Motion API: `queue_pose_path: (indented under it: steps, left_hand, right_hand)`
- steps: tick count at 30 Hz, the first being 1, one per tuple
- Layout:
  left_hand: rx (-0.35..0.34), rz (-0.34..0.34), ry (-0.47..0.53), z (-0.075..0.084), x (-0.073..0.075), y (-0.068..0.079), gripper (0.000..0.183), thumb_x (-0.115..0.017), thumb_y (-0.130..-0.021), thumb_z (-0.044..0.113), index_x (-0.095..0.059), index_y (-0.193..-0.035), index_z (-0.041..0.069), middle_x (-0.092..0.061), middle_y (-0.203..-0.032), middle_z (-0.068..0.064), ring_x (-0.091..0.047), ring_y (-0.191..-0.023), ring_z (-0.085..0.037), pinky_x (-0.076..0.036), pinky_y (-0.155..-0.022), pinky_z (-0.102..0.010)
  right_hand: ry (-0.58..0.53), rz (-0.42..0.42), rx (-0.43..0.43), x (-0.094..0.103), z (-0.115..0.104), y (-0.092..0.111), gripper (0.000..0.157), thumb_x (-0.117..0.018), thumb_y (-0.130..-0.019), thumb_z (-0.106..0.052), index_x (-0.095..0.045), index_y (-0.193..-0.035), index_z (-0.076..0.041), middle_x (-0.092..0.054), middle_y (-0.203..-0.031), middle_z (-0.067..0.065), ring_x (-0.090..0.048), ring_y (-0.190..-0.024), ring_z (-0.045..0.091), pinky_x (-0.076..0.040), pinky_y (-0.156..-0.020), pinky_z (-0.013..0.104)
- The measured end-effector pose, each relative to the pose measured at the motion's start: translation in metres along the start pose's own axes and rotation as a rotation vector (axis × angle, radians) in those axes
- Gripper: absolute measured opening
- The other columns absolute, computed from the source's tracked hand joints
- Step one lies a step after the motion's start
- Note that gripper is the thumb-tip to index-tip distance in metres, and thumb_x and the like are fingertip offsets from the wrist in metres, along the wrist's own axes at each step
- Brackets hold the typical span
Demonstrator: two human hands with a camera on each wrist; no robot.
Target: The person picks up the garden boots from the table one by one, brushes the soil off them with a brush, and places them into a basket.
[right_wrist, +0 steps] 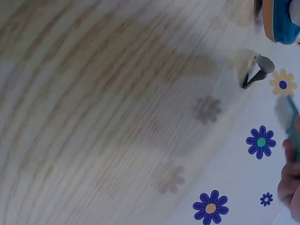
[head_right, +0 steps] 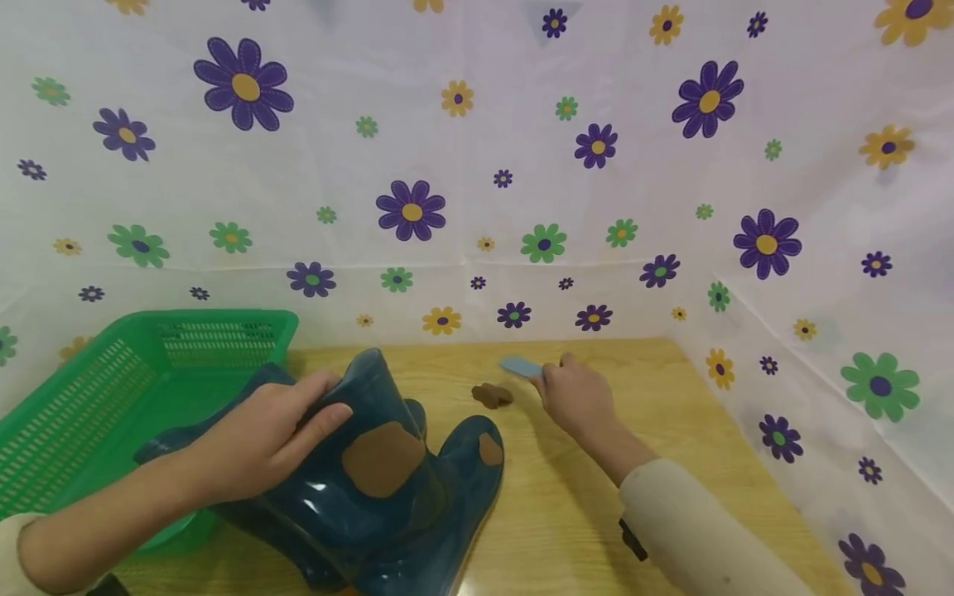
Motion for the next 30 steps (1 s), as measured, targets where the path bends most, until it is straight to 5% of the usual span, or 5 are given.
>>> queue_pose_path:
  steps: [5,12,19,27,30]
  left_hand:
    - [0.006,0.005,0.002,-0.001,0.002,0.000,0.014,-0.049,-0.106,0.026,-0.053,-0.101,0.014,-0.035,-0.061,0.012,-0.036,-0.049,0.002,-0.036,-0.050,-0.021]
    - [-0.006,0.001,0.006,0.000,0.000,0.000,0.013,-0.050,-0.106,0.026,-0.052,-0.099,0.014,-0.034,-0.062,0.012,-0.036,-0.050,0.002,-0.037,-0.051,-0.021]
    - [0.028,0.000,-0.003,-0.002,0.000,0.000,0.017,-0.049,-0.106,0.028,-0.054,-0.104,0.012,-0.036,-0.059,0.012,-0.038,-0.049,0.002,-0.040,-0.052,-0.021]
    - [0.128,-0.068,-0.024,-0.003,-0.001,0.000,0.027,-0.040,-0.108,0.035,-0.047,-0.094,0.012,-0.035,-0.061,0.005,-0.033,-0.048,-0.005,-0.031,-0.049,-0.022]
    - [0.187,-0.096,-0.015,-0.005,0.000,0.001,0.032,-0.036,-0.109,0.038,-0.045,-0.093,0.012,-0.035,-0.061,0.003,-0.032,-0.048,-0.008,-0.028,-0.049,-0.023]
  right_hand:
    - [0.000,-0.019,0.147,-0.002,-0.005,0.000,0.025,-0.069,-0.094,-0.034,-0.075,-0.099,-0.011,-0.059,-0.080,0.007,-0.050,-0.055,0.012,-0.044,-0.046,0.027]
    - [0.014,-0.066,-0.072,-0.002,0.003,0.001,0.026,-0.068,-0.095,-0.035,-0.073,-0.090,-0.010,-0.055,-0.075,0.007,-0.045,-0.049,0.014,-0.040,-0.042,0.030]
    - [-0.033,0.037,0.251,-0.001,-0.008,0.003,0.027,-0.076,-0.088,-0.035,-0.077,-0.105,-0.014,-0.059,-0.081,0.005,-0.053,-0.059,0.011,-0.044,-0.049,0.024]
    - [-0.052,-0.075,-0.043,-0.001,0.006,0.002,0.027,-0.072,-0.092,-0.033,-0.076,-0.106,-0.010,-0.058,-0.079,0.006,-0.050,-0.058,0.014,-0.045,-0.048,0.029]
    - [-0.074,-0.048,-0.036,0.002,0.009,0.006,0.030,-0.068,-0.094,-0.036,-0.074,-0.104,-0.009,-0.061,-0.081,0.008,-0.053,-0.057,0.015,-0.047,-0.049,0.031]
Point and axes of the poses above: each hand's wrist, its own y-axis away from the middle knuckle, its own x-axis out of the back of the hand, z = x × y, the point moved 2 cm from there along -y, towards the middle knuckle
